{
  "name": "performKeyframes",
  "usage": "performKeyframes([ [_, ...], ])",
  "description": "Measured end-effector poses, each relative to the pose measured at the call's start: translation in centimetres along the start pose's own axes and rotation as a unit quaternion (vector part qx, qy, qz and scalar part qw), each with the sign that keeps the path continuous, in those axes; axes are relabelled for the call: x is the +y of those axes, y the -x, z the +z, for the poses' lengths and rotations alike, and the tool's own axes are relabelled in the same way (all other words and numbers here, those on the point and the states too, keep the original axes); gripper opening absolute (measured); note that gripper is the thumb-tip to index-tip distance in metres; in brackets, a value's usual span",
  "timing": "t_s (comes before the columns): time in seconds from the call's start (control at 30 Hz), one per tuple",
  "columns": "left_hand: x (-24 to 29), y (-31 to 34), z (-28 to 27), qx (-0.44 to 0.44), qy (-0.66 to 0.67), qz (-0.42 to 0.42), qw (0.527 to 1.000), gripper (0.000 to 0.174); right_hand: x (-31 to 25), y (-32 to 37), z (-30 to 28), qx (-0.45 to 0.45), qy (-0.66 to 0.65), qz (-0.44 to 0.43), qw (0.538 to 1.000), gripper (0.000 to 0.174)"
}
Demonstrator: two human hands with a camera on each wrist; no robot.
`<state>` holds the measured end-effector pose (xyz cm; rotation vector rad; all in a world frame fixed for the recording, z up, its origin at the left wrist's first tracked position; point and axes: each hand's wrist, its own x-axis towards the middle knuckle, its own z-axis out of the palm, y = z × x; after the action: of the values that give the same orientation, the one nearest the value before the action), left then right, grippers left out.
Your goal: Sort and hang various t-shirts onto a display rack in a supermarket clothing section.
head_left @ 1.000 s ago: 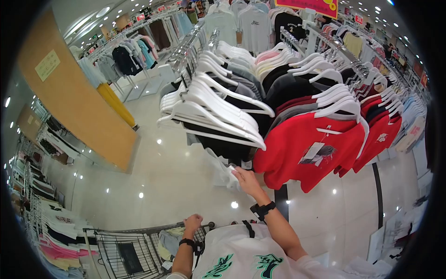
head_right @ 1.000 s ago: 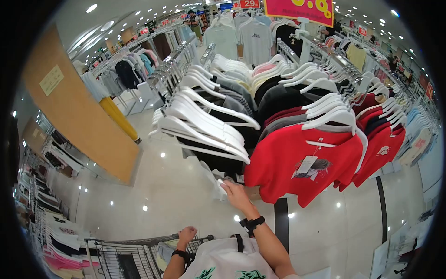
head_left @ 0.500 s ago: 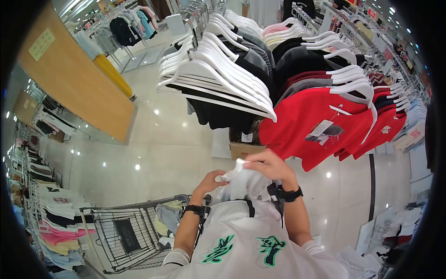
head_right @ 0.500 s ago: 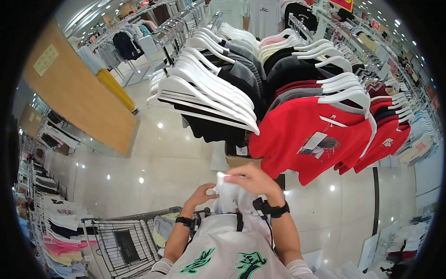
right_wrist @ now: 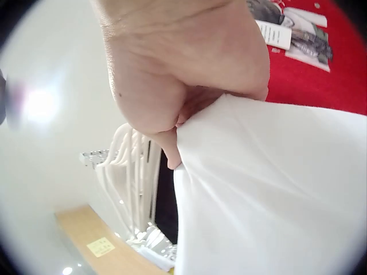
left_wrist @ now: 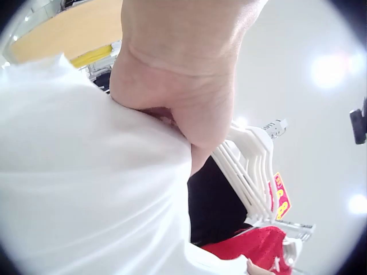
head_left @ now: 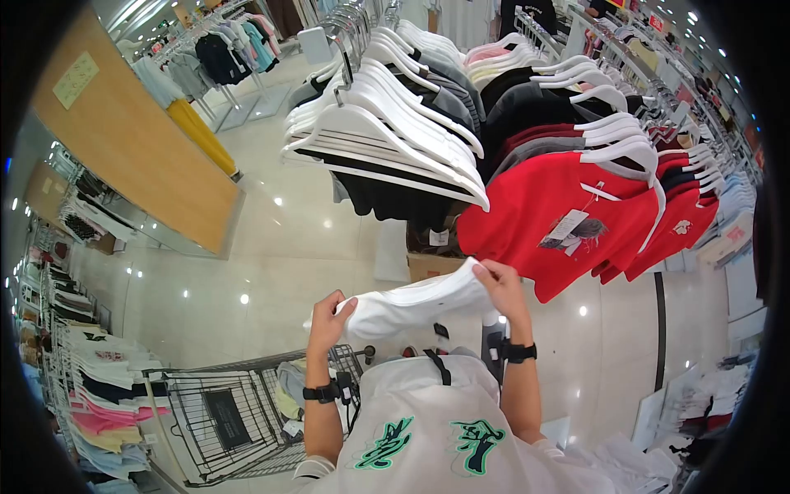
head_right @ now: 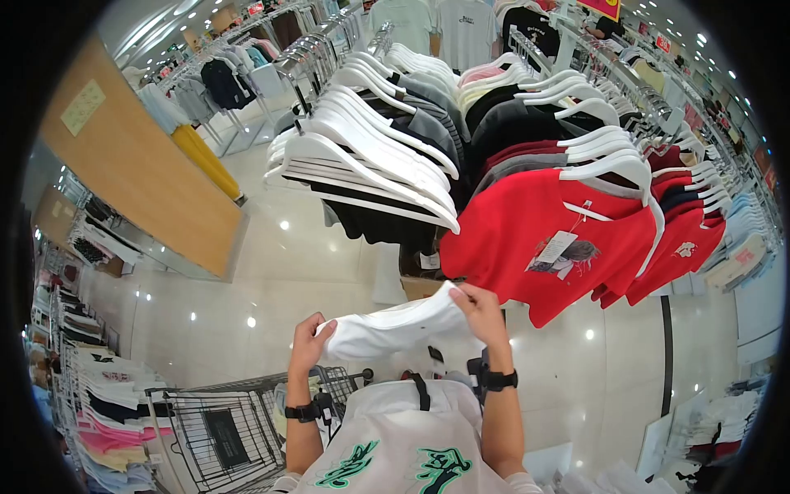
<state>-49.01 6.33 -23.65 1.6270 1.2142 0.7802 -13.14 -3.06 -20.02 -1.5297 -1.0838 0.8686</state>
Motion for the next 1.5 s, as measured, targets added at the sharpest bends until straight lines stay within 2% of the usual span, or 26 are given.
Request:
performKeyframes([
  [0.07, 0.7, 0.7, 0.7, 0.026, 0.046, 0.009, 0.999, 0.036, -0.2, 0.1, 3.1, -0.049, -0.025, -0.074, 0.996, 0.019],
  [0.1, 1.1, 1.1, 1.0, 0.044, 0.091, 0.011, 0.995, 0.037, -2.8, 0.7, 4.6, -0.130, -0.007, -0.048, 0.990, 0.018],
  [0.13, 1.8, 1.4, 1.4, 0.060, 0.134, 0.012, 0.989, 0.038, -4.0, 1.4, 6.6, -0.196, -0.013, -0.133, 0.971, 0.018],
  [0.17, 3.2, 1.8, 1.5, 0.068, 0.164, 0.006, 0.984, 0.036, -4.9, 2.3, 8.9, -0.306, -0.068, -0.107, 0.944, 0.022],
  [0.23, 3.4, 1.8, 0.5, 0.052, 0.170, 0.010, 0.984, 0.036, -8.8, 4.4, 11.9, -0.408, -0.080, -0.209, 0.885, 0.026],
  [0.33, 3.8, 2.6, -2.8, 0.038, 0.150, 0.023, 0.988, 0.037, -10.6, 4.7, 13.4, -0.459, -0.032, -0.270, 0.846, 0.029],
  [0.4, 3.6, 4.0, -5.8, 0.116, 0.049, 0.052, 0.991, 0.037, -11.0, 3.6, 11.5, -0.443, 0.004, -0.262, 0.858, 0.029],
  [0.47, 1.8, 6.3, -9.2, 0.211, 0.055, 0.048, 0.975, 0.036, -11.2, 2.1, 8.3, -0.456, 0.002, -0.209, 0.865, 0.027],
  [0.6, 1.7, 12.6, -14.9, 0.321, 0.181, 0.077, 0.926, 0.032, -13.6, -0.8, -1.0, -0.353, -0.066, -0.250, 0.899, 0.020],
  [0.67, 3.0, 15.7, -16.2, 0.419, 0.226, 0.095, 0.874, 0.027, -14.4, -2.4, -4.4, -0.268, -0.128, -0.215, 0.930, 0.019],
  [0.7, 2.2, 18.0, -18.0, 0.407, 0.180, 0.147, 0.883, 0.019, -14.8, -3.5, -5.0, -0.184, -0.145, -0.205, 0.950, 0.019],
  [0.73, 1.9, 19.7, -19.6, 0.394, 0.134, 0.199, 0.887, 0.025, -15.4, -4.6, -5.4, -0.099, -0.160, -0.196, 0.962, 0.019],
  [0.8, 6.3, 20.0, -17.2, 0.610, 0.216, 0.125, 0.752, 0.046, -16.4, -7.7, -5.9, -0.012, -0.091, -0.239, 0.967, 0.020],
  [0.83, 8.8, 19.4, -15.6, 0.686, 0.174, 0.143, 0.692, 0.054, -16.4, -9.4, -5.6, 0.015, -0.073, -0.256, 0.964, 0.020],
  [0.93, 6.3, 22.5, -18.4, 0.660, 0.184, 0.205, 0.699, 0.044, -16.3, -14.2, -4.7, 0.038, 0.044, -0.296, 0.953, 0.022],
  [0.97, 4.6, 23.4, -20.2, 0.630, 0.279, 0.236, 0.686, 0.038, -16.5, -15.2, -4.4, 0.033, 0.085, -0.287, 0.953, 0.023],
  [1.0, 2.2, 24.3, -22.6, 0.628, 0.280, 0.243, 0.684, 0.038, -16.5, -16.4, -4.2, 0.009, 0.100, -0.283, 0.954, 0.025],
  [1.07, -1.8, 25.8, -25.8, 0.723, 0.205, 0.205, 0.627, 0.029, -15.9, -19.0, -2.9, 0.006, 0.115, -0.337, 0.935, 0.025],
  [1.1, -2.5, 25.2, -25.4, 0.727, 0.204, 0.208, 0.621, 0.029, -15.9, -19.7, -2.3, 0.002, 0.112, -0.342, 0.933, 0.025],
  [1.17, -4.0, 23.1, -24.3, 0.846, -0.152, -0.021, 0.511, 0.018, -15.8, -21.0, -1.7, -0.021, 0.187, -0.341, 0.921, 0.029],
  [1.2, -4.7, 22.2, -23.4, 0.848, -0.150, -0.019, 0.508, 0.018, -15.5, -21.4, -1.3, -0.021, 0.185, -0.345, 0.920, 0.029],
  [1.27, -6.5, 19.7, -21.4, 0.798, -0.235, -0.046, 0.553, 0.016, -14.9, -21.5, -0.9, -0.011, 0.218, -0.317, 0.923, 0.032],
  [1.33, -11.9, 17.9, -20.1, 0.717, -0.238, -0.035, 0.654, 0.023, -14.9, -20.7, -0.4, -0.007, 0.218, -0.311, 0.925, 0.030],
  [1.4, -14.3, 15.3, -16.2, 0.606, -0.299, -0.125, 0.726, 0.032, -15.6, -19.5, -0.1, 0.000, 0.202, -0.324, 0.924, 0.030],
  [1.47, -17.5, 13.4, -12.6, 0.507, -0.285, -0.114, 0.805, 0.038, -15.9, -19.0, 0.1, 0.010, 0.221, -0.330, 0.918, 0.029],
  [1.5, -20.3, 12.7, -11.1, 0.451, -0.288, -0.161, 0.829, 0.044, -16.0, -18.7, 0.1, 0.013, 0.267, -0.323, 0.908, 0.029],
])
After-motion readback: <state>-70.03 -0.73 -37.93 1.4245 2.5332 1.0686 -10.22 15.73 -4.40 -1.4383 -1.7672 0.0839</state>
